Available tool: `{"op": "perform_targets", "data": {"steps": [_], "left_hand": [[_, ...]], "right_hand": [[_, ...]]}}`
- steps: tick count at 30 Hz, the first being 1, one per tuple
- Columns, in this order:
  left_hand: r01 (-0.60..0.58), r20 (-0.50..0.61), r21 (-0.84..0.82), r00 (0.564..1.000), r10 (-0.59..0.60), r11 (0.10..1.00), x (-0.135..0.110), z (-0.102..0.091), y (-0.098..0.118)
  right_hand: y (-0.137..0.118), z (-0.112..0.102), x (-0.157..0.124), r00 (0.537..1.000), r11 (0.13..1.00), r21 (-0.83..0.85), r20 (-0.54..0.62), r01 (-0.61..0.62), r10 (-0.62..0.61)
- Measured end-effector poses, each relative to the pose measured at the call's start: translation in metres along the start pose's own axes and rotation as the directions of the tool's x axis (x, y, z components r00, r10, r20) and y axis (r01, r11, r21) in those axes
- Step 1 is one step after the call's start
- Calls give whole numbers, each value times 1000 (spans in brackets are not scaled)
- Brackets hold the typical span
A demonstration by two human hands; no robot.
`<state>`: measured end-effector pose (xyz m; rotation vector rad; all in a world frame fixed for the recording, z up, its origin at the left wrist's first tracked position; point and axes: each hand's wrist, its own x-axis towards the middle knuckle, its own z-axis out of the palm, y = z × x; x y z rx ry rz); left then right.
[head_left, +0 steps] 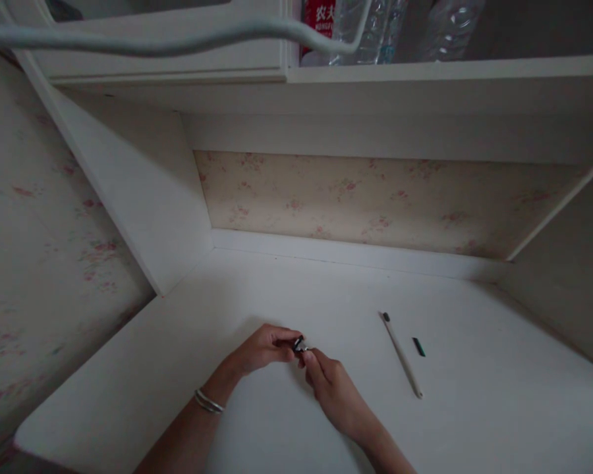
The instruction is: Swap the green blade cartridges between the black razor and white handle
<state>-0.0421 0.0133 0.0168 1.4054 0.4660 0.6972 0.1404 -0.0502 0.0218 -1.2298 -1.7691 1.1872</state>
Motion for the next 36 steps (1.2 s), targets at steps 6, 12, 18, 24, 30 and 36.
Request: {"op": "perform_targets", "data": {"steps": [6,12,18,24,30,36], "left_hand": [[33,2,-29,999,-33,999,-2,2,4],[57,-91,12,994,-56,998,-3,-2,-1],[48,-98,20,994,-46,999,-3,-2,-1],[42,-73,45,997,-39,998,-5,-4,0],[60,-20,11,998,-60,998,-6,-5,-1],[57,-57,42,997,-55,997,-6,-6,-6]], "right_hand": [[2,-1,0,999,992,118,14,-50,48],[-2,-4,0,1000,994,109,-16,7,-6],[-6,-7,0,1000,991,131,6,0,-1],[-11,-8,-2,999,985,170,49,-7,-1],[-4,-7,0,991,938,331,117,-100,64],[-1,-4,-1,996,949,305,65,-84,67]]}}
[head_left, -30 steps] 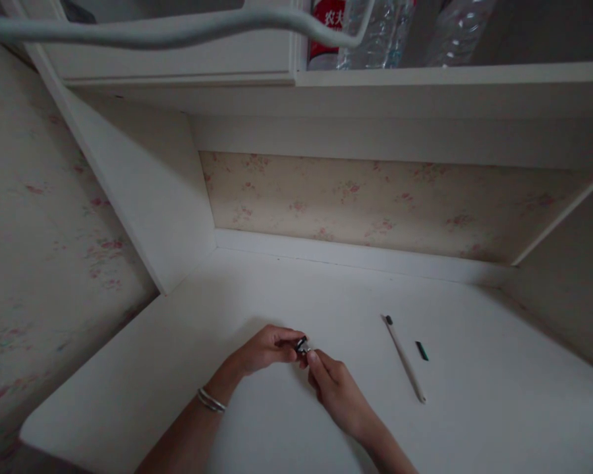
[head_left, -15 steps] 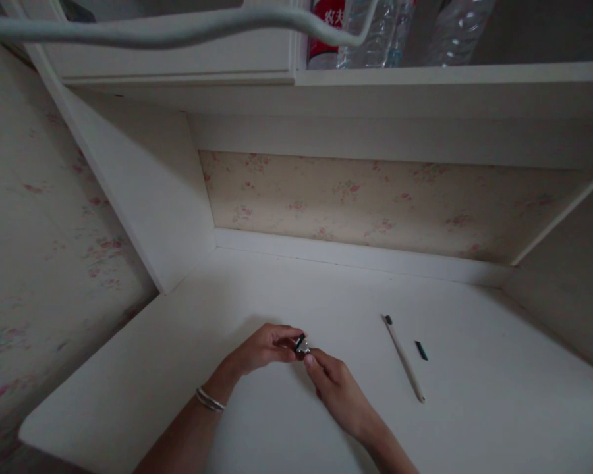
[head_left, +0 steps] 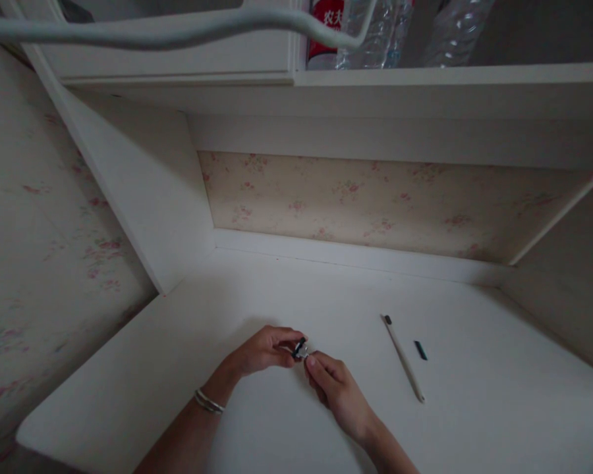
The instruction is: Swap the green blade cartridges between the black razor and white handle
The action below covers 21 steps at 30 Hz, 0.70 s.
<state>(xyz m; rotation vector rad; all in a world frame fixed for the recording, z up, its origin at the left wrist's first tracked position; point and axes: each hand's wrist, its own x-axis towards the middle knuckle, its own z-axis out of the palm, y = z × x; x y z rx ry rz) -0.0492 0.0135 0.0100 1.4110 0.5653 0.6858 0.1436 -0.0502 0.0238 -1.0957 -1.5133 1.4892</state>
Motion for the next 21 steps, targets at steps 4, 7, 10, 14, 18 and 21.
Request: {"op": "perform_targets", "data": {"steps": [4,7,10,14,18,21], "left_hand": [[5,-24,9,1000,-5,1000,0,3,4],[7,-32,6,999,-7,1000,0,4,6],[1,-24,8,1000,-1,1000,0,5,5],[4,-66,35,998,-1,999,1,7,4],[15,-51,48,999,-12,999,2,8,7],[17,-36,45,999,-15,999,1,8,9]], "right_hand": [[0,1,-1,997,995,-74,-38,66,-69],[-2,0,0,1000,1000,14,-5,-12,12],[-4,-3,0,993,990,96,76,-99,92],[-3,-4,0,1000,1000,-19,-2,16,-16],[-2,-3,1,1000,999,-51,-13,8,-9],[-2,-3,2,999,997,-66,-28,34,-35]]}}
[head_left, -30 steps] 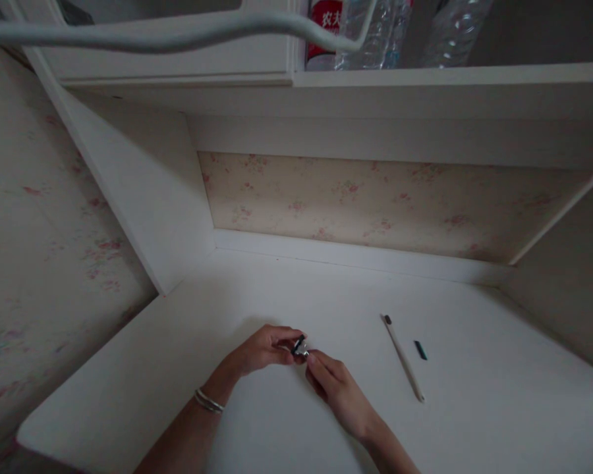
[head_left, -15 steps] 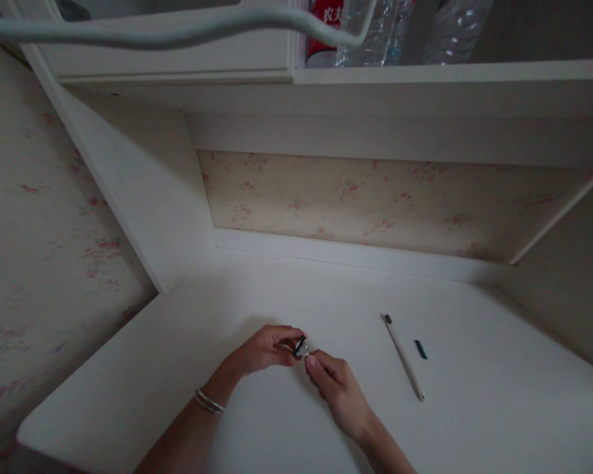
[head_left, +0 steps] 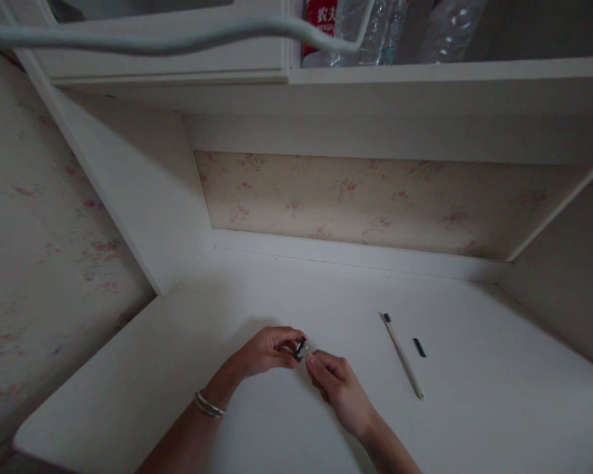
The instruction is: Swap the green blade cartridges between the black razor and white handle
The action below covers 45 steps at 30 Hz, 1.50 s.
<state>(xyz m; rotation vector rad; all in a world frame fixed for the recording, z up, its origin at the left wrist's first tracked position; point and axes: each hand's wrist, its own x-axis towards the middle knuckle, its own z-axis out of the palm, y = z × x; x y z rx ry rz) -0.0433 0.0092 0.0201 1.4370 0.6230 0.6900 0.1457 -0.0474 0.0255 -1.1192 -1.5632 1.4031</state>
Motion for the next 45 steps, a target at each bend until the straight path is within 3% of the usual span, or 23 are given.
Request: {"op": "perform_targets", "data": {"steps": [13,23,31,35,40,45], "left_hand": [[7,14,-1,1000,-7,1000,0,3,4],[12,38,74,999,-15,997,-2,2,-4],[73,84,98,993,-81,993,-3,1,-8],[79,119,42,989,-84,996,-3,4,-1],[6,111,-63,994,1,998,-1,7,6],[10,97,-48,995,-5,999,-1,7,10]], "right_hand": [[7,-1,2,999,999,41,-26,-28,29],[0,-17,1,939,923,253,262,-288,221],[1,-20,0,899,894,249,333,-373,283],[-1,-19,-2,899,896,251,346,-366,271],[-1,-19,-3,926,927,255,330,-275,184],[1,-19,-2,935,928,258,303,-268,185]]}}
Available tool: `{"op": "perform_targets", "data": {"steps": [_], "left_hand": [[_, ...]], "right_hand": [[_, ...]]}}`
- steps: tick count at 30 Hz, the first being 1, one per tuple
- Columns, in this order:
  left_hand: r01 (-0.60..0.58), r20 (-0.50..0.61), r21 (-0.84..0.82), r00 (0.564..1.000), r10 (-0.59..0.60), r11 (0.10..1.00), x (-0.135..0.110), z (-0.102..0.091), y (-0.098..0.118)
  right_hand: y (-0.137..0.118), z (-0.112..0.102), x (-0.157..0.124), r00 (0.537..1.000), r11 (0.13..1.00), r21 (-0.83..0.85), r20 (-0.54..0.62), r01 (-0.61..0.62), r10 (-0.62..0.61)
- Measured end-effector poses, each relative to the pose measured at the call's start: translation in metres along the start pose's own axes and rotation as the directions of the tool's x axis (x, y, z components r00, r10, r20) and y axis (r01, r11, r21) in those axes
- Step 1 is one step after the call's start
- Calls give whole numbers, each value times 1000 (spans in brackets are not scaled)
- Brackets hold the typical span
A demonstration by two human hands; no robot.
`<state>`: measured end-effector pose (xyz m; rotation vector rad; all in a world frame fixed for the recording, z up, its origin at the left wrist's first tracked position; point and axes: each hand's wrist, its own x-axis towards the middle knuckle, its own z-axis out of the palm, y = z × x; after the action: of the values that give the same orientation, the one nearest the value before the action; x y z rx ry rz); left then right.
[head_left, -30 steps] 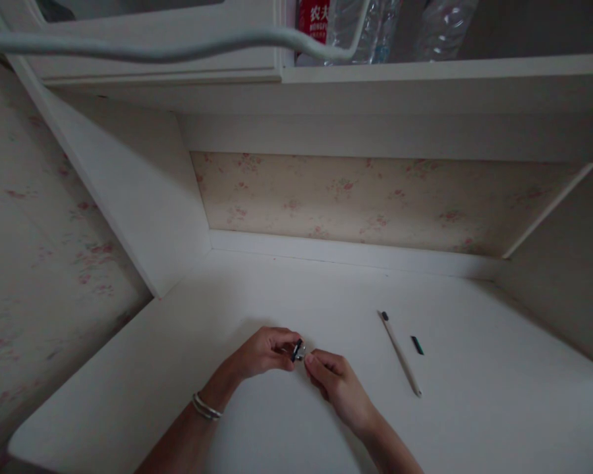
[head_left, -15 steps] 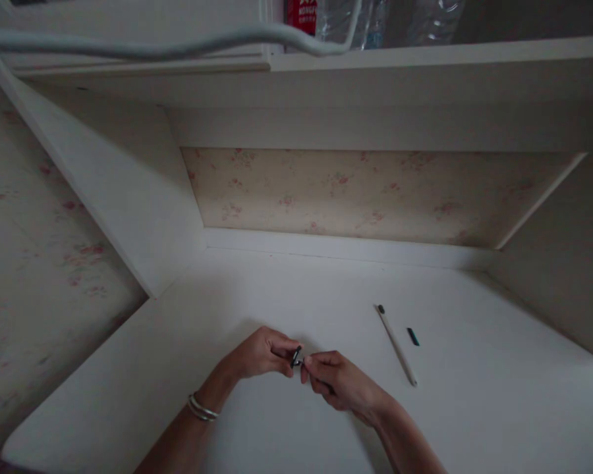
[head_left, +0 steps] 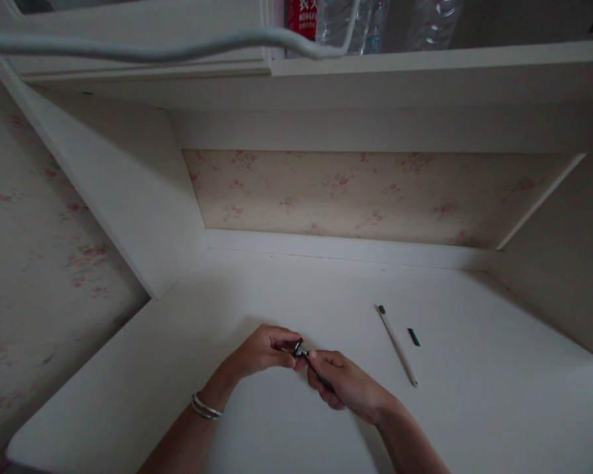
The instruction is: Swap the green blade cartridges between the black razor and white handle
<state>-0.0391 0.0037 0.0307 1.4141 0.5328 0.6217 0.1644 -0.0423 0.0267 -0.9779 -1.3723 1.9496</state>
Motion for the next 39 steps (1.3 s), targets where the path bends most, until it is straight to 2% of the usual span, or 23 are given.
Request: {"op": "perform_targets", "data": {"steps": [7,10,13,19,23,27,32,39], "left_hand": [[-2,-71,49,997,5,999,0,-4,-7],[-16,-126,70,992,25,997,0,-7,-12],[-24,-174,78,984,37,997,1,-10,-15],[-45,-339,62,939,64,997,3,-10,-17],[-61,-389,183,912,129,981,5,-3,-16],[-80,-403,358,885,231,930,8,4,-10],[-90,-421,488,847,325,868,6,8,-5],[-74,-403,548,850,340,833,5,9,-1]], "right_hand": [[-1,2,1,999,999,31,-23,34,-33],[-2,1,1,996,996,-6,-11,91,-91],[-4,0,3,985,985,-60,-46,164,-167],[-3,0,8,967,978,-42,-141,206,-210],[6,5,16,949,973,1,-222,231,-225],[17,13,26,941,959,132,-269,249,-207],[26,23,34,940,931,258,-289,257,-180],[32,25,37,939,942,225,-294,250,-179]]}}
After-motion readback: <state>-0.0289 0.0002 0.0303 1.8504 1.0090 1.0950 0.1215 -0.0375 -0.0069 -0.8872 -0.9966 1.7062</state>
